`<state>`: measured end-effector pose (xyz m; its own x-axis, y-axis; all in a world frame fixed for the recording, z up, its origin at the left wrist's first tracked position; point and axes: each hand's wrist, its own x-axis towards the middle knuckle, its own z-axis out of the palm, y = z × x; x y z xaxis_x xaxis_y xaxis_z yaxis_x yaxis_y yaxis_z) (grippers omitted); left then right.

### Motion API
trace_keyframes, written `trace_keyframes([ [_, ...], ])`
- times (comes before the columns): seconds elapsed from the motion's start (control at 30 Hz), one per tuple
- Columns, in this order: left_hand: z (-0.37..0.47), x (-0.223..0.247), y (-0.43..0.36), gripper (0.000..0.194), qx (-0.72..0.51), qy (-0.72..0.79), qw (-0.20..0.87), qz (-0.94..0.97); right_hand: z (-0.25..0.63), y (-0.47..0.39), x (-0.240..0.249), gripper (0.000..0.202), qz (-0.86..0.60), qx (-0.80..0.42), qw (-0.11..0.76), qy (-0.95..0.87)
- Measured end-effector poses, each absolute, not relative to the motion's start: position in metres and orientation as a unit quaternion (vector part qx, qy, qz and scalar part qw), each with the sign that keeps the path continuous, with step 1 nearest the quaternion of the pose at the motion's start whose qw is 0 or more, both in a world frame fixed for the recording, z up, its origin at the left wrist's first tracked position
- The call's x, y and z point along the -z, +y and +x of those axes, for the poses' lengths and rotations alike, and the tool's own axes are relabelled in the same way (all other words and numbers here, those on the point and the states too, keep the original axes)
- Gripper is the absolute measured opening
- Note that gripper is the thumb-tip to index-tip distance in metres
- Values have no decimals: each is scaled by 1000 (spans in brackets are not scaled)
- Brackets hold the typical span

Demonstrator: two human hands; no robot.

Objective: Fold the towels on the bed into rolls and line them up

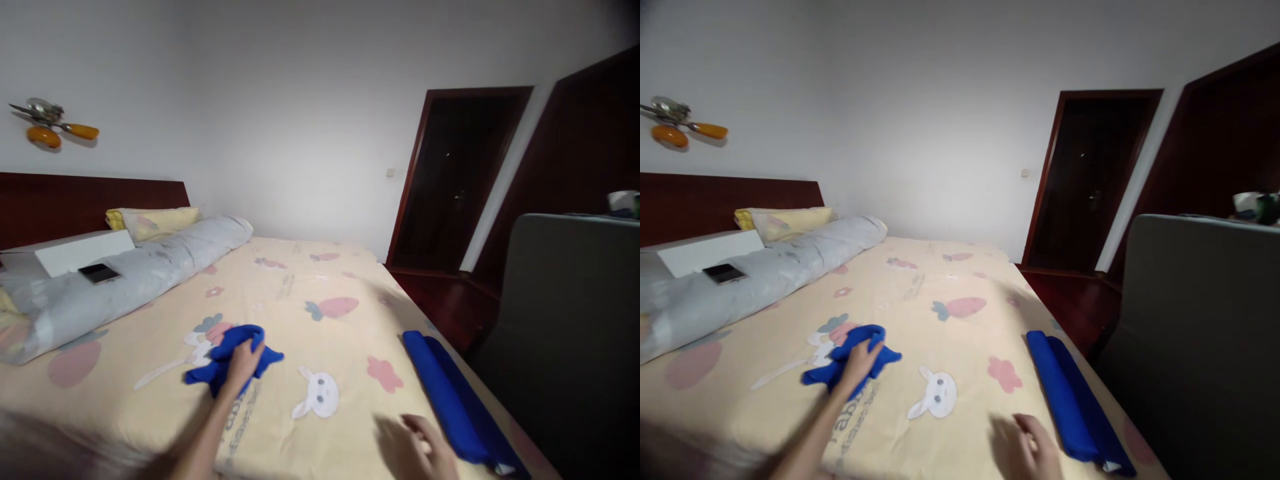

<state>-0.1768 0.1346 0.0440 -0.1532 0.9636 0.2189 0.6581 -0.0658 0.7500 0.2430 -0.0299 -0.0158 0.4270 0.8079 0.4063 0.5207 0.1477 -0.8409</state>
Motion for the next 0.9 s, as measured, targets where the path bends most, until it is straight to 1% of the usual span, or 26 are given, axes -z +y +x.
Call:
trace_keyframes([
  [0.07,-120,-36,121,36,-397,606,239,646,182,-7,1,39,-607,-273,551,-504],
  [0.13,-74,-30,102,43,-406,567,275,662,134,12,-10,49,-546,-381,581,-468],
  [0.17,-57,-27,92,48,-410,547,300,665,116,20,-13,54,-514,-425,590,-454],
  [0.23,-36,-23,73,55,-401,509,361,670,96,32,-16,58,-465,-470,609,-438],
  [0.33,-29,-15,55,55,-353,466,409,700,94,37,-13,52,-449,-459,626,-443],
  [0.4,-35,-10,50,51,-317,440,408,735,99,34,-11,50,-459,-440,620,-459],
  [0.47,-41,-7,48,46,-307,426,388,757,105,31,-12,48,-474,-415,616,-473],
  [0.53,-44,-7,46,43,-356,446,343,747,107,27,-18,47,-485,-384,620,-483],
  [0.63,-42,-19,40,29,-466,464,273,702,104,25,-26,46,-487,-364,625,-489],
  [0.7,-41,-30,35,24,-479,433,269,715,100,26,-27,46,-479,-388,629,-474],
  [0.77,-40,-37,30,21,-456,407,280,740,96,29,-24,46,-471,-429,635,-437],
  [0.83,-40,-36,29,21,-433,418,285,746,92,31,-18,45,-453,-481,628,-412],
  [0.9,-41,-28,30,19,-414,449,287,738,90,34,-10,43,-427,-533,597,-421],
])
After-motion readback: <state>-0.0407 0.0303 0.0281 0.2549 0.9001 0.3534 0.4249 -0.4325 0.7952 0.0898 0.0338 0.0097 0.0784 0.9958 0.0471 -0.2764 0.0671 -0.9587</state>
